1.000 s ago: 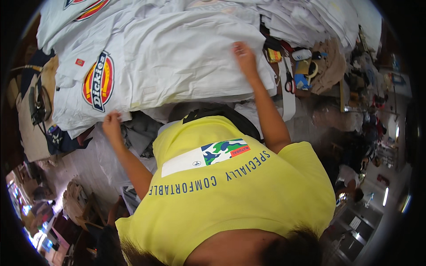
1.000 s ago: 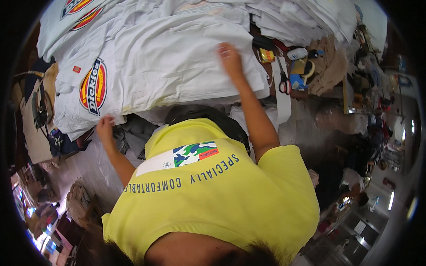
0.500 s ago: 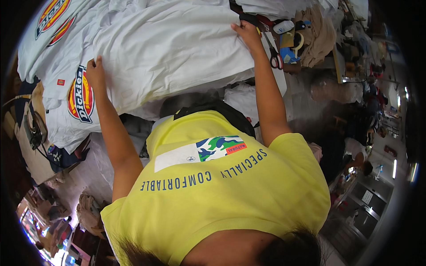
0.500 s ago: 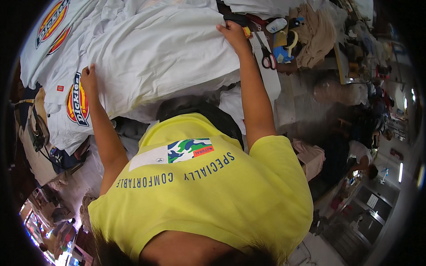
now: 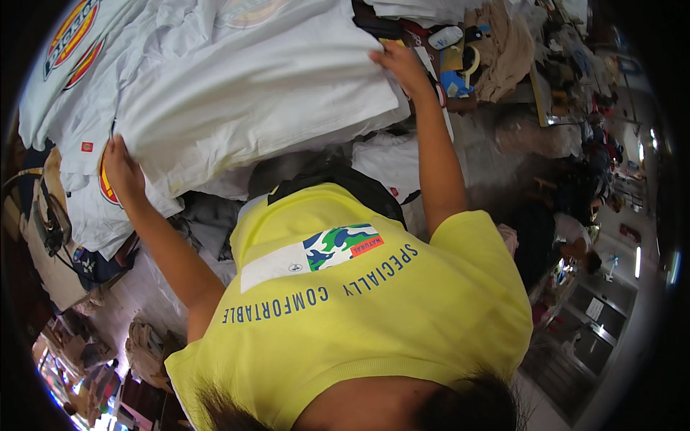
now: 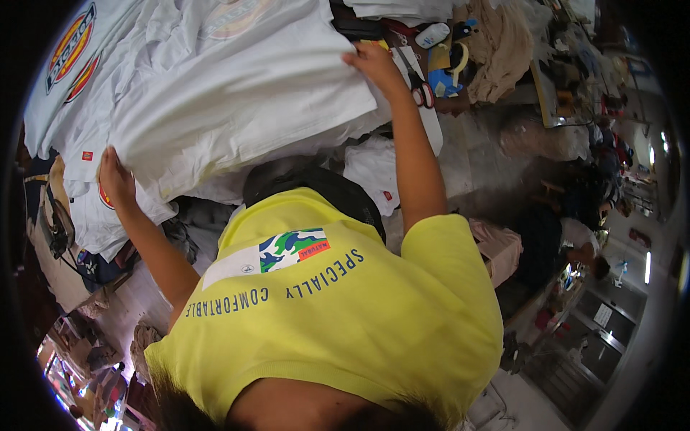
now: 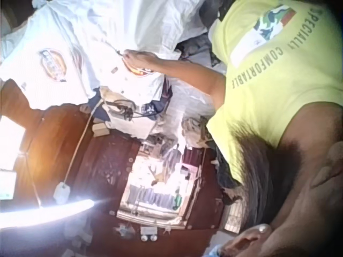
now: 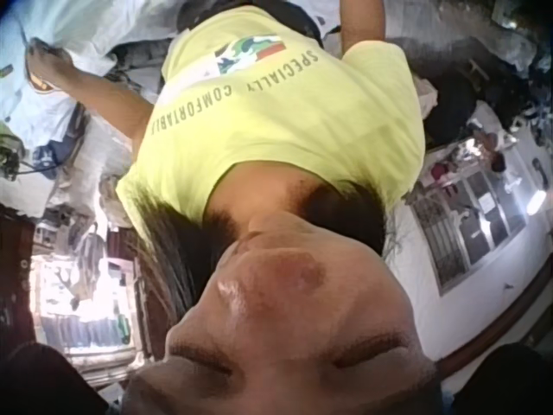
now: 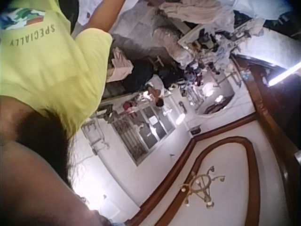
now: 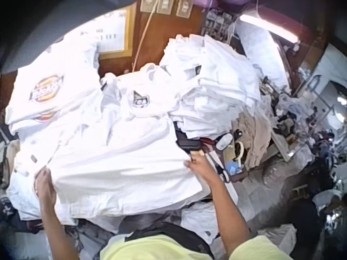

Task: The person picks up several white t-shirts one by one from a stack, unfolds them to check the fabric and seams, uses shears to trim excess thread from the necklines and hems, and then refolds them back onto the stack.

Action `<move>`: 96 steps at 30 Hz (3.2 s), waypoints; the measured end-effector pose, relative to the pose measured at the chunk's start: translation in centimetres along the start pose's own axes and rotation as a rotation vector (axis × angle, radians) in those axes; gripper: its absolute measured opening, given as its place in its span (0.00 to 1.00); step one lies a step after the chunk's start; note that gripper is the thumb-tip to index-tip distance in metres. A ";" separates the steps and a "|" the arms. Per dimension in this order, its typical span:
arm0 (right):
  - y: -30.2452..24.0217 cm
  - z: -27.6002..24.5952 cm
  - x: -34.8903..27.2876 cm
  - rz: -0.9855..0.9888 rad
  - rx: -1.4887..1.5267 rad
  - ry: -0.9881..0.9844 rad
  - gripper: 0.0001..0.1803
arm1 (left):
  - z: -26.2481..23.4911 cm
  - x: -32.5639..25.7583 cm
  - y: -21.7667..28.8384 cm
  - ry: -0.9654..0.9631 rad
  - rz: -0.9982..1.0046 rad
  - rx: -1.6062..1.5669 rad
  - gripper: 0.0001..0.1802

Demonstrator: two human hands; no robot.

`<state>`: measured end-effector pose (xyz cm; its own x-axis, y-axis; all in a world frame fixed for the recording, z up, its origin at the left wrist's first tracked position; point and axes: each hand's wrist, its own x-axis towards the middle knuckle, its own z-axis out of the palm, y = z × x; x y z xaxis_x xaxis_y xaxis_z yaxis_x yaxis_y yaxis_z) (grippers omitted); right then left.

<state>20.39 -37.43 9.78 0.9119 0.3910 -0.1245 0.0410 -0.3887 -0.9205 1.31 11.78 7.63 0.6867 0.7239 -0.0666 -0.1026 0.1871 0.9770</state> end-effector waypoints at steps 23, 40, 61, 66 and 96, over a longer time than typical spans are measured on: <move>3.9 1.1 0.9 0.130 -0.013 0.127 0.12 | 3.0 -6.7 -0.3 -0.228 0.307 0.998 0.09; 3.1 -2.0 -3.2 0.128 -0.441 -0.146 0.17 | -4.6 -10.8 0.2 -0.253 -0.337 0.509 0.08; -9.9 3.2 3.1 -0.164 1.018 -0.124 0.13 | 0.9 -16.2 8.3 -0.482 0.225 0.886 0.07; -15.6 -7.5 -5.3 -0.436 1.139 -0.030 0.12 | 2.5 -17.0 14.4 -0.791 0.409 0.369 0.10; -0.7 7.8 14.5 0.035 0.894 -0.089 0.26 | 4.4 -5.0 -6.8 -0.284 -0.287 0.210 0.17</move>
<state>30.38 -24.98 5.71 0.8701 0.4688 -0.1523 -0.3536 0.3784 -0.8555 1.78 3.99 2.26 0.8390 0.4464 -0.3110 0.2488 0.1934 0.9490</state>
